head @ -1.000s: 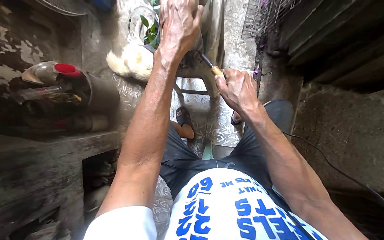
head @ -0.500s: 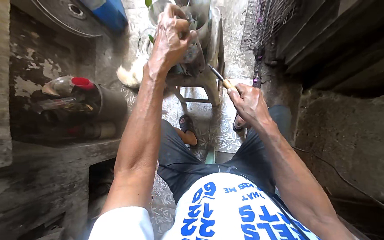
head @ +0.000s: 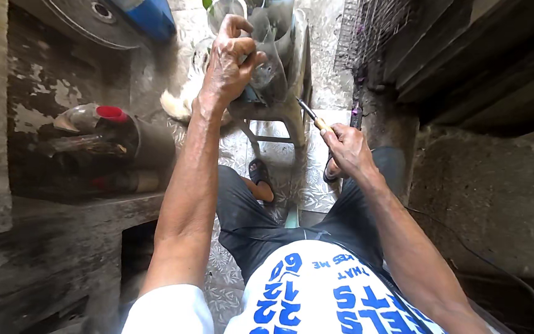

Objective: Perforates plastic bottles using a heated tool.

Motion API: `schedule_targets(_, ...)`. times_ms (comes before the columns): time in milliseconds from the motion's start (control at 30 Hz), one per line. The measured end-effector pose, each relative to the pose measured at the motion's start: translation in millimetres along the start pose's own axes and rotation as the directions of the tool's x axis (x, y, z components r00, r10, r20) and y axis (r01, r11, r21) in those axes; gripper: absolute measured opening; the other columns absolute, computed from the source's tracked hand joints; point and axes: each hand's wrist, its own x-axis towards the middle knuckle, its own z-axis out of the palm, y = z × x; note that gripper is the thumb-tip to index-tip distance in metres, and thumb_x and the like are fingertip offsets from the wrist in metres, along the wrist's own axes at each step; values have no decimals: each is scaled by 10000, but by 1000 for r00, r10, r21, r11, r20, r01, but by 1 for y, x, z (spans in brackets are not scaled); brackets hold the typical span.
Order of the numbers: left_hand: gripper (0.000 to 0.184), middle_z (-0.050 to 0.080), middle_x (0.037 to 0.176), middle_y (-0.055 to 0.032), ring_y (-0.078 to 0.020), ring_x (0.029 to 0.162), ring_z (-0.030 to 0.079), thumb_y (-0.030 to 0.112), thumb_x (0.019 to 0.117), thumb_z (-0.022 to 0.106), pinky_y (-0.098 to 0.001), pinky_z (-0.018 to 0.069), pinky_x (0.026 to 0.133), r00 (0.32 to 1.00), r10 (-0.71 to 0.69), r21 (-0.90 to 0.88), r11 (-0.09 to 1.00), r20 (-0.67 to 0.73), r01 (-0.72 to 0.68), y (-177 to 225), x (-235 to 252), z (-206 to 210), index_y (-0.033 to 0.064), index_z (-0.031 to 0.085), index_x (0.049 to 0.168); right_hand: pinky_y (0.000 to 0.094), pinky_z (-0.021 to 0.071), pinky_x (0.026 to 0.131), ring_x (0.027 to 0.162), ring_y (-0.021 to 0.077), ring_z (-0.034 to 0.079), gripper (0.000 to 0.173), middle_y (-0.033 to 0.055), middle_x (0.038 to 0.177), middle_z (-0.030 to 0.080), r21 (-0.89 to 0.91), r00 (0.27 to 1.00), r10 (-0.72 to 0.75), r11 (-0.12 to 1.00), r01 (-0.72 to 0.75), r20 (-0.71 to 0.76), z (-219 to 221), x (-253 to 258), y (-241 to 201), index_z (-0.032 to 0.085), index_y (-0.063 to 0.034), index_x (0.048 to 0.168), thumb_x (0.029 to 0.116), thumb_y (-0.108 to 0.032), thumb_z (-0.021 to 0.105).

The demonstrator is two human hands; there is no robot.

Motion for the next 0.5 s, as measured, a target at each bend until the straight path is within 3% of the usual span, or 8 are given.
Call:
schedule_targets(67,345,603,1286,-183,-235,1166,600,318,1029,583,-353,475,1018,997,-72,18,997,40,71,1,2,-4,12,712,937,534,479,669,722,281,635,428,101,780,635,-44,997,62,997,-60,37,4,13,-4,688,-96,990,1074,-440,448)
schedule_targets(200,339,553,1415,-168,-258,1281,563,313,997,577,-415,451,1095,966,-243,64,969,90,238,12,15,-9,9,728,1001,539,478,659,720,289,633,440,104,764,621,-84,995,71,994,-65,70,16,20,-7,673,-92,963,1073,-450,443)
schedule_targets(300,480,606,1337,-147,-233,1237,596,488,931,617,-410,476,1061,936,-351,124,930,25,346,17,28,-1,22,731,953,549,475,667,742,303,637,437,112,778,625,-105,994,79,992,-70,81,21,22,-8,666,-94,957,1070,-449,437)
schedule_targets(400,689,623,1318,-172,-310,1260,590,699,871,629,-519,462,1066,867,-499,213,848,9,486,31,41,2,39,722,1046,559,478,673,754,314,646,443,122,782,632,-115,994,79,991,-69,78,22,22,-9,668,-90,967,1072,-449,430)
schedule_targets(500,604,591,1380,-158,-344,1316,537,641,891,624,-560,457,1052,828,-560,272,793,-26,545,33,51,14,81,734,1089,547,476,664,739,307,643,452,112,771,631,-115,997,55,992,-48,55,21,22,-10,670,-94,969,1072,-456,419)
